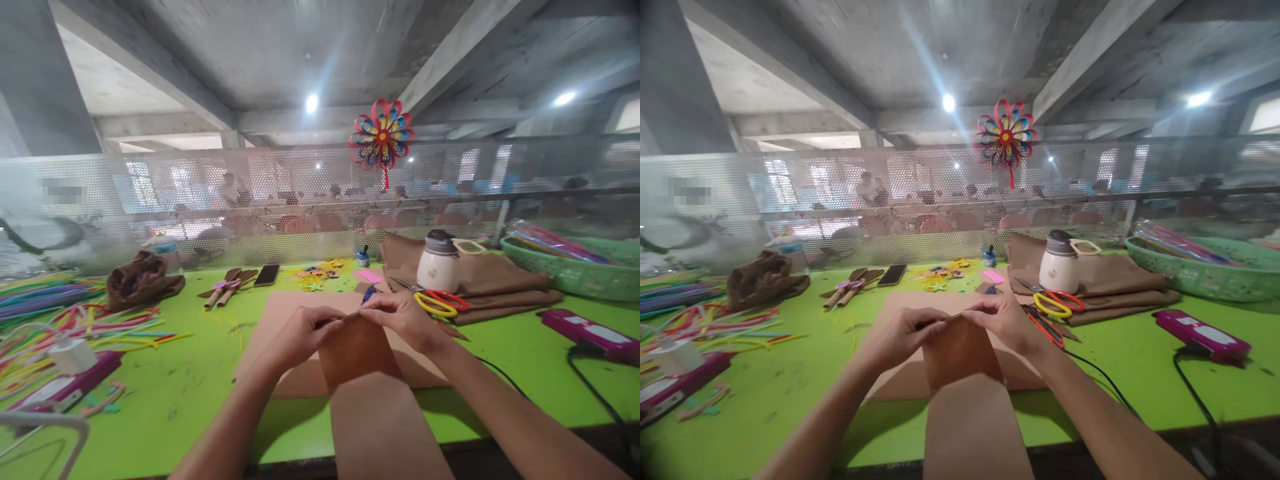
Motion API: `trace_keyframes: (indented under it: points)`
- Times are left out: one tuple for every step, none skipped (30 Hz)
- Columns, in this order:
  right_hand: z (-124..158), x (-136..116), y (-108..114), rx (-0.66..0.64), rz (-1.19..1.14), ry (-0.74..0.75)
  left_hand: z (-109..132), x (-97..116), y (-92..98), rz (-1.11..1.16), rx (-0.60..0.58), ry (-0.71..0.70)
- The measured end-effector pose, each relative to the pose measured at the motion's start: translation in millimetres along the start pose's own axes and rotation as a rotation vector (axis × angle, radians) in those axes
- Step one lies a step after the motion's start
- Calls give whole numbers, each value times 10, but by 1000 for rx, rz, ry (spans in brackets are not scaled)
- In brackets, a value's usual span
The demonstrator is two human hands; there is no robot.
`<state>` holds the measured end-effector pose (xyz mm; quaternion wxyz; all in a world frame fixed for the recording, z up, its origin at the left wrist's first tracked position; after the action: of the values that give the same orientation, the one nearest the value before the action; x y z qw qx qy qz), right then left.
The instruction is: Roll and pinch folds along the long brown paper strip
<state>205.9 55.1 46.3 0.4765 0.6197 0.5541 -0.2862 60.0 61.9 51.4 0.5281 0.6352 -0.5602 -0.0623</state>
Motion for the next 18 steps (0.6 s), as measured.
trace_keyframes:
  points:
    - [-4,4,4,7,2,0,3,-31,-7,-3,-20,24]
    - [-7,7,10,13,3,1,6,-54,-11,-18,-39,38]
    - [-10,12,16,18,4,1,9,-68,-12,-42,-54,45]
    - [-12,21,22,20,4,0,12,-77,-13,-69,-68,47]
    - [-14,31,30,23,2,-1,15,-81,-13,-94,-77,46]
    - [-16,40,39,25,4,0,17,-80,-10,-115,-80,43]
    - [-17,48,46,25,9,2,19,-76,-7,-129,-81,40]
    - [-19,53,53,25,16,6,20,-71,-4,-140,-80,37]
    - [-20,54,58,24,23,12,21,-66,-2,-149,-79,35]
    - [-21,53,60,20,26,18,22,-59,0,-159,-77,33]
    - [-23,53,60,16,25,21,22,-52,3,-172,-75,29]
    - [-26,57,58,10,19,21,22,-44,8,-189,-69,23]
    - [-31,63,57,7,10,18,22,-35,14,-212,-60,16]
    - [-36,72,56,5,-1,14,21,-25,19,-240,-49,7]
    - [-41,85,55,2,-12,7,21,-16,21,-269,-39,-3]
    - [-47,100,54,1,-23,1,20,-10,21,-295,-29,-12]
    - [-53,115,55,1,-31,-3,19,-8,20,-315,-21,-18]
    - [-59,129,59,5,-36,-6,19,-10,19,-326,-12,-23]
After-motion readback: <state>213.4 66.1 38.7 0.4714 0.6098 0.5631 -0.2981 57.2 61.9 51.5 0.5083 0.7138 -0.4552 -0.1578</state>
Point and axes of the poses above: each hand's wrist, its own z-axis away from the middle knuckle, its own y-axis out of the back of the hand, x = y × z, the point moved 9 cm from there along -z, towards the middle knuckle, and after that the axes turned 5 degrees about -y, right-handed, at the moved point
